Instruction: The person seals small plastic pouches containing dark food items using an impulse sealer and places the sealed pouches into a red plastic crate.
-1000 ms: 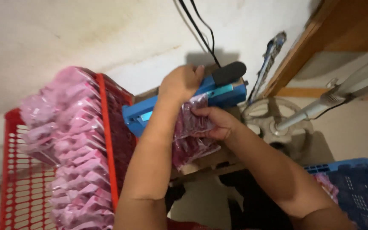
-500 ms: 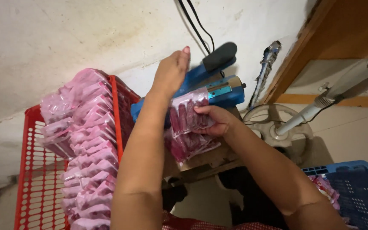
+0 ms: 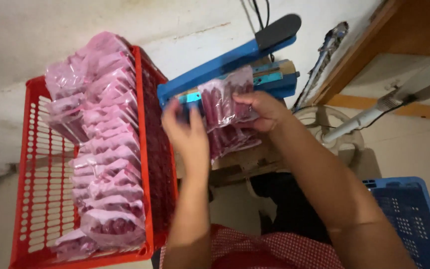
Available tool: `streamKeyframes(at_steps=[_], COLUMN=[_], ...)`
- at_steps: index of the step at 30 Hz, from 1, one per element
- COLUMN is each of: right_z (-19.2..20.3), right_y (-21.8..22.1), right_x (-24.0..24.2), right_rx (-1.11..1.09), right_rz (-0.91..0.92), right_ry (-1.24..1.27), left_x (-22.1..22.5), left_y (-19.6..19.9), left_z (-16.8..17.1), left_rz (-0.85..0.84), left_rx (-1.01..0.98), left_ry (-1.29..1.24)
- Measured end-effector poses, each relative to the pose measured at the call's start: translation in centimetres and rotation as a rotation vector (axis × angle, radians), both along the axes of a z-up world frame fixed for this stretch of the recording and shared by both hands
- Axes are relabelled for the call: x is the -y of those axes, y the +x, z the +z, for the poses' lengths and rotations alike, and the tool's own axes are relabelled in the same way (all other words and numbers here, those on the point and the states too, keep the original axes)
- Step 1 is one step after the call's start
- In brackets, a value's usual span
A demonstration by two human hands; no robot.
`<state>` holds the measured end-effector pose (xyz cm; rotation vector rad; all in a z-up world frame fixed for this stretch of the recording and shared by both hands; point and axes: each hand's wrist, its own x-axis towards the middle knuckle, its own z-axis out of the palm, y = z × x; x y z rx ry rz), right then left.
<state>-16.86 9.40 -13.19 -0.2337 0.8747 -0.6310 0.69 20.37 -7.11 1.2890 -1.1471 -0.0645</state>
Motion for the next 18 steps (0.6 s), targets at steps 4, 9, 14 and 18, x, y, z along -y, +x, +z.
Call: streamKeyframes(at_steps=[4,9,14,18], right_z=[8.1,5.4,4.1,4.7], right_y=[-0.3,-1.3,-1.7,-2.0], right_x=[-5.2,-7.8,-9.1,-12.5], right_rx=[-0.273,-0.8,-0.462,-0.435], right_rz=[0.023,0.147,0.043,-0.016], right_ry=[-0.288,-0.647,-0.571,-0.51], left_x=[-4.5,-3.0,-1.9,-3.4], left_y=[0.6,2.3,0.9,-0.1], left_z=[-8.6,-9.8,-10.2,-6.5], left_rz=[0.107,0.028,-0.16,-0.188], left_rx=[-0.21,-0.421,-0.649,-0.535], left_ry=[0.29,0.644,0.695,0.666])
